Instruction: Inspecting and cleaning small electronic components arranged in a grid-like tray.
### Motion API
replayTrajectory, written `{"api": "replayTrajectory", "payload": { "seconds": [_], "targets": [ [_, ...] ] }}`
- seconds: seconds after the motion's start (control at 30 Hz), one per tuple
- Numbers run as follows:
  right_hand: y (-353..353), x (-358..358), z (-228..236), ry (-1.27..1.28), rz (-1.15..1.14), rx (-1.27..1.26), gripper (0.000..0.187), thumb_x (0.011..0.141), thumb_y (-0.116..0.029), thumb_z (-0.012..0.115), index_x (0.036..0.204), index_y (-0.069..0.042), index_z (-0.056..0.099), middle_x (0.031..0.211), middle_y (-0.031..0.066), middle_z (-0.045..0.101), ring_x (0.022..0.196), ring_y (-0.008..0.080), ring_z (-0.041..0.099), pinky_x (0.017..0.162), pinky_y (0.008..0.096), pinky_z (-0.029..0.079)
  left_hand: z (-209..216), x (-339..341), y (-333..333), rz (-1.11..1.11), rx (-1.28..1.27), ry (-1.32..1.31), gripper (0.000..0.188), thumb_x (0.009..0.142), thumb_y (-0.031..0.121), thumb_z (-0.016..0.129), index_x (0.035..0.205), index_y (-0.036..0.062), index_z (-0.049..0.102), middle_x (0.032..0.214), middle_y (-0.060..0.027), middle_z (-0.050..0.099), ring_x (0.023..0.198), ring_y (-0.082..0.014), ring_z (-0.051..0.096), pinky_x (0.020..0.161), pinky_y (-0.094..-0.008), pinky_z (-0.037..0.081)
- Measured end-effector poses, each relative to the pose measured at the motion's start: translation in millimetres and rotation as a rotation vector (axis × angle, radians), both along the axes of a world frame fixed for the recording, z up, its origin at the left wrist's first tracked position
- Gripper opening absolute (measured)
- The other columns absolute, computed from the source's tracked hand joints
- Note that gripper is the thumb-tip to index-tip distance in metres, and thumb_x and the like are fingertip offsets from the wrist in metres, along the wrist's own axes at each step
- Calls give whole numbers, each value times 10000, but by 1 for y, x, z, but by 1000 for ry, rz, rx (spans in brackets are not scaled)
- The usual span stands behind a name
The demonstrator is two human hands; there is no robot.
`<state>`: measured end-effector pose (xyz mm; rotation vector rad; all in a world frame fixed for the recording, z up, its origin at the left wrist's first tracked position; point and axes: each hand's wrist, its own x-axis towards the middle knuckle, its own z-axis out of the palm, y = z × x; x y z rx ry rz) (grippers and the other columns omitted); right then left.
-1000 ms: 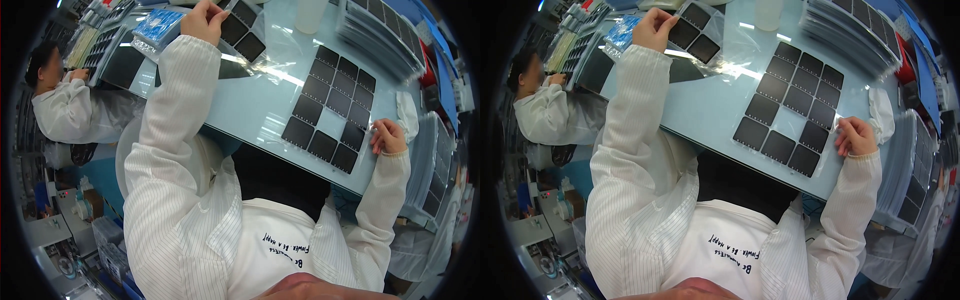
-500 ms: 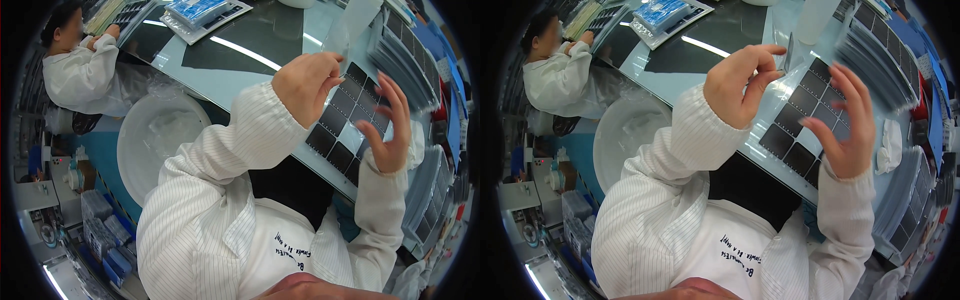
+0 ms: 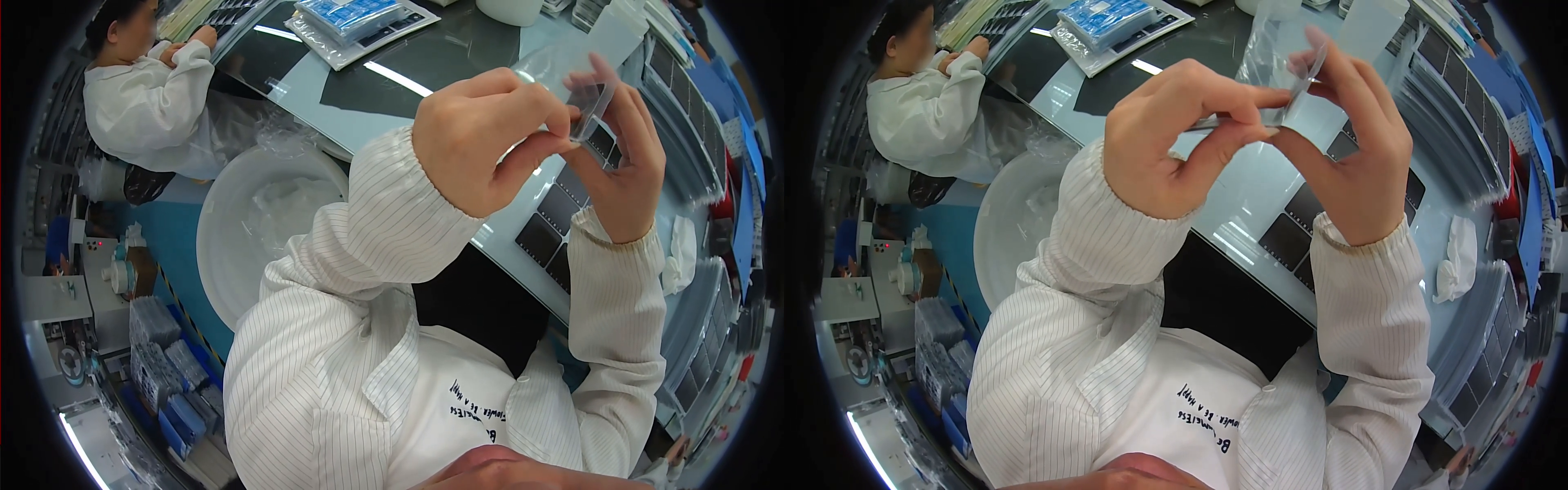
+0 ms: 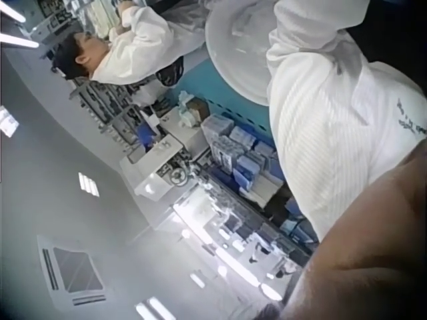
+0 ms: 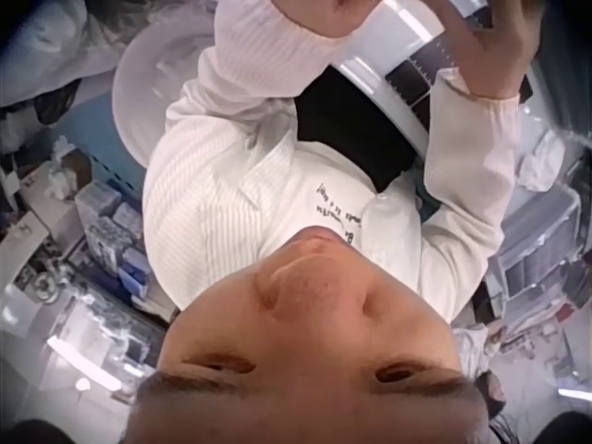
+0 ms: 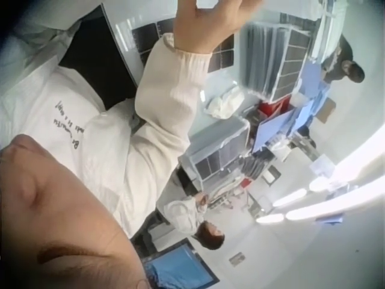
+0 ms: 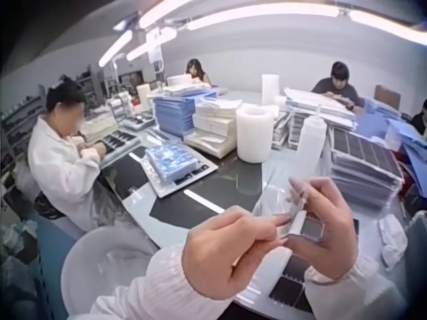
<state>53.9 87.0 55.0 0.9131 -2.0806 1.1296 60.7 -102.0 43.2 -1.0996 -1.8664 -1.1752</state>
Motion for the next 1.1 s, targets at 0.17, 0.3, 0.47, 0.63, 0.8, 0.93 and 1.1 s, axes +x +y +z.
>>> {"api": "replayTrajectory", "payload": {
  "seconds": [0.17, 0.3, 0.47, 0.63, 0.8, 0.93, 1.1],
  "targets": [
    [0, 12, 3, -79, 78, 41, 594, 588, -2, 802, 1144, 32, 595, 1005, 111, 619, 891, 205, 650, 780, 288, 521, -9, -1, -1, -78, 119, -123, 123, 820, -25, 652, 911, -5, 571, 802, -71, 648, 739, -152, 664, 645, -242, 537],
    [3, 19, 7, -82, 89, 47, 563, 594, 3, 773, 1126, 50, 596, 1005, 130, 614, 882, 206, 645, 788, 285, 523, -9, -6, 0, -91, 192, -294, 93, 840, -8, 639, 907, 0, 575, 788, -47, 650, 715, -102, 634, 645, -212, 508],
    [12, 22, 5, -7, 65, 59, 577, 616, 69, 724, 1163, 108, 547, 1078, 142, 576, 950, 195, 613, 841, 271, 492, -11, -26, 2, -4, 207, -240, 174, 854, 70, 645, 993, 5, 563, 873, -70, 660, 735, -100, 613, 630, -218, 499],
    [22, 21, 3, -78, -81, 119, 547, 630, 42, 729, 1156, 62, 582, 1038, 115, 599, 953, 188, 624, 840, 277, 515, -7, -44, 21, -15, 371, -303, 118, 820, 49, 656, 898, 17, 572, 739, -81, 666, 685, -146, 654, 626, -268, 499],
    [34, 34, 3, -218, -173, 69, 503, 594, 21, 746, 1085, 31, 638, 954, 90, 616, 885, 179, 635, 787, 270, 535, -14, -69, 24, 274, 349, -130, 69, 860, 59, 616, 853, 22, 558, 639, -87, 589, 583, -154, 608, 565, -251, 461],
    [63, 46, -8, -420, -268, 71, 516, 663, 3, 720, 1163, 17, 596, 1066, 97, 620, 972, 185, 626, 831, 273, 523, -33, -129, -5, 242, 664, -310, 134, 890, 122, 614, 852, 10, 550, 709, -43, 623, 623, -87, 550, 582, -221, 439],
    [94, 58, -25, -517, -328, 83, 562, 665, -41, 741, 1205, -43, 585, 1195, 87, 553, 1023, 195, 603, 780, 262, 523, -43, -150, 26, 235, 676, -477, 133, 892, 129, 612, 901, 10, 553, 782, -34, 635, 656, -76, 563, 585, -208, 439]
  ]
}}
